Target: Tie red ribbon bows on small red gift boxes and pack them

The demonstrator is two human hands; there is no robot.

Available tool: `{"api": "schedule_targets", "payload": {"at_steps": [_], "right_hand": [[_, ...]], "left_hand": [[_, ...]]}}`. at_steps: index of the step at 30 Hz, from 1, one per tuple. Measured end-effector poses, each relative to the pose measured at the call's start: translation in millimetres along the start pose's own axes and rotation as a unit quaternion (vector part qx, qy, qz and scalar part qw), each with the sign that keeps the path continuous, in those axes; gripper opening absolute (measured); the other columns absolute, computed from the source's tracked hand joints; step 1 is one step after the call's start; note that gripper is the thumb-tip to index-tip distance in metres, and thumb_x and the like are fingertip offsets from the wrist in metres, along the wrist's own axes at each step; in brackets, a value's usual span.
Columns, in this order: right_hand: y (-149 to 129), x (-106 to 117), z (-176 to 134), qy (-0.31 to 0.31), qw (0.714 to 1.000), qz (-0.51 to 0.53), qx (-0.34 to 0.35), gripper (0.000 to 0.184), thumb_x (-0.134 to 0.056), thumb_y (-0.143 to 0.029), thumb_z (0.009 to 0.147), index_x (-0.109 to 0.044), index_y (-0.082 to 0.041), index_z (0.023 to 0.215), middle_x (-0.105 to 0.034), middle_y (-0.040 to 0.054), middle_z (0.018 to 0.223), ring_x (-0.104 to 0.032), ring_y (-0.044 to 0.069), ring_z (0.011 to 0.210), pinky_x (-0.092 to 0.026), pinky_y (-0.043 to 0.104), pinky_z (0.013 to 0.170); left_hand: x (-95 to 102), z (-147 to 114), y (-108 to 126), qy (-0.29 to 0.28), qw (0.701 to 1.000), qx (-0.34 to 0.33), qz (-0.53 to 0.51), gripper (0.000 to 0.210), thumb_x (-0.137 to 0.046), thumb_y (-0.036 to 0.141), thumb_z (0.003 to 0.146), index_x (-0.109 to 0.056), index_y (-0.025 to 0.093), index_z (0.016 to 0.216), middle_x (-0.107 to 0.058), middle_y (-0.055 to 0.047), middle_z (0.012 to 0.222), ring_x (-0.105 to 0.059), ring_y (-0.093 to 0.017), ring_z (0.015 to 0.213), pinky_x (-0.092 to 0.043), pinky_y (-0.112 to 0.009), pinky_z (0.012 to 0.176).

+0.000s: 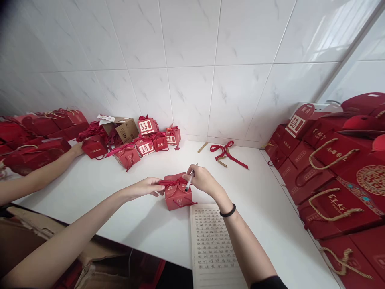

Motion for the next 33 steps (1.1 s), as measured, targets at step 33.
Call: {"api": "schedule_targets", "payload": {"at_steps": [33], "right_hand": [[16,5,7,0.077,0.996,0.026,0.035,0.013,-0.042,-0.008,0.081,-0.043,-0.020,0.076,-0.059,0.0011,0.074,-0.063,0.016,0.076,-0.040,0.022,0.060]], "left_hand": [[6.6,3,-10,-0.039,0.998,0.023,0.050,0.046,-0.070,0.058,0.060,-0.057,0.016,0.074,-0.059,0.000,0.079,-0.052,-0.012,0.075,-0.036,-0.025,0.070]]}}
Point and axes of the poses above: each hand's wrist, its own z-axis towards the middle knuckle, its own x-axis out of the back of the hand, y = z × x, the point moved 4 cm from there along z, towards the middle knuckle
